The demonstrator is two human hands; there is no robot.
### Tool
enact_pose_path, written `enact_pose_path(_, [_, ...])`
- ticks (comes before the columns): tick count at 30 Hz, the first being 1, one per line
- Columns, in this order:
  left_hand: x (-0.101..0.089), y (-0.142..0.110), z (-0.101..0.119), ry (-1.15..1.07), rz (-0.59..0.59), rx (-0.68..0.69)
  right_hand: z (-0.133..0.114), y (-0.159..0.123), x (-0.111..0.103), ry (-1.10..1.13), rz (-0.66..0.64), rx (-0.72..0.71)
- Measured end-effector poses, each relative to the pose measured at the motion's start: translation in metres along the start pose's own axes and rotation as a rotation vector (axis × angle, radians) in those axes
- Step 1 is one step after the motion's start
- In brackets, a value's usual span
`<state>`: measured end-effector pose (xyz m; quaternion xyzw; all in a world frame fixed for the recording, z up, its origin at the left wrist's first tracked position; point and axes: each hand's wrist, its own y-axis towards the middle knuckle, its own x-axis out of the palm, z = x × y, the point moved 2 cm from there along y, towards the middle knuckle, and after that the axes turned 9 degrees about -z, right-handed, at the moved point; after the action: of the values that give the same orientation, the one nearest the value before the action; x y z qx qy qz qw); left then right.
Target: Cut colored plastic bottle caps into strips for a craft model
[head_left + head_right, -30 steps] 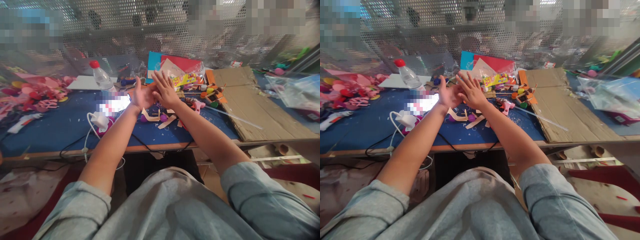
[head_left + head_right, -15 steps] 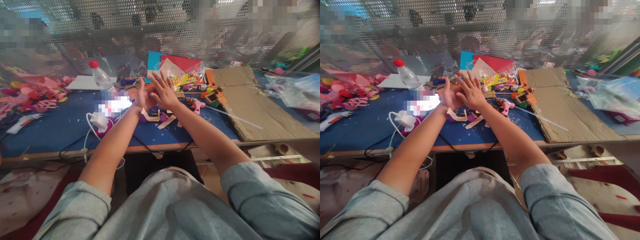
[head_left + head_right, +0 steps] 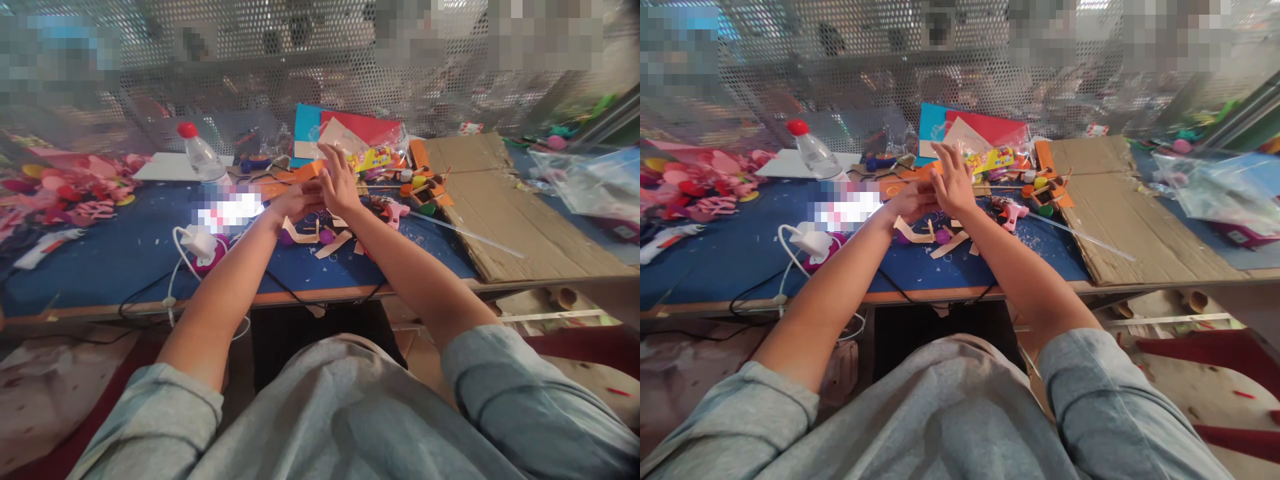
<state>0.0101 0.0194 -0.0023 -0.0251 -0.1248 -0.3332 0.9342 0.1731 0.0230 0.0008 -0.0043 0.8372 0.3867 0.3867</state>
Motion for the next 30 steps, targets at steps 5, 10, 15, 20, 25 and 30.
enact_pose_path(5, [-0.014,0.002,0.006,-0.038,0.120,0.099,0.005,0.001,0.004,0.123,-0.011,-0.046])
enact_pose_path(10, [-0.023,-0.002,0.013,-0.073,0.231,0.207,0.015,0.004,0.012,0.168,-0.158,-0.040])
enact_pose_path(15, [-0.021,-0.004,0.011,0.003,0.221,0.167,0.011,0.002,0.011,0.196,-0.165,-0.025])
enact_pose_path(20, [-0.023,-0.004,0.008,0.064,0.201,0.141,0.009,0.001,0.006,0.228,-0.113,0.036])
enact_pose_path(25, [-0.025,-0.005,0.009,0.103,0.232,0.098,0.010,0.001,0.005,0.227,-0.101,0.035])
enact_pose_path(30, [-0.025,-0.006,0.010,0.070,0.263,0.096,0.008,0.000,0.004,0.268,-0.101,0.013])
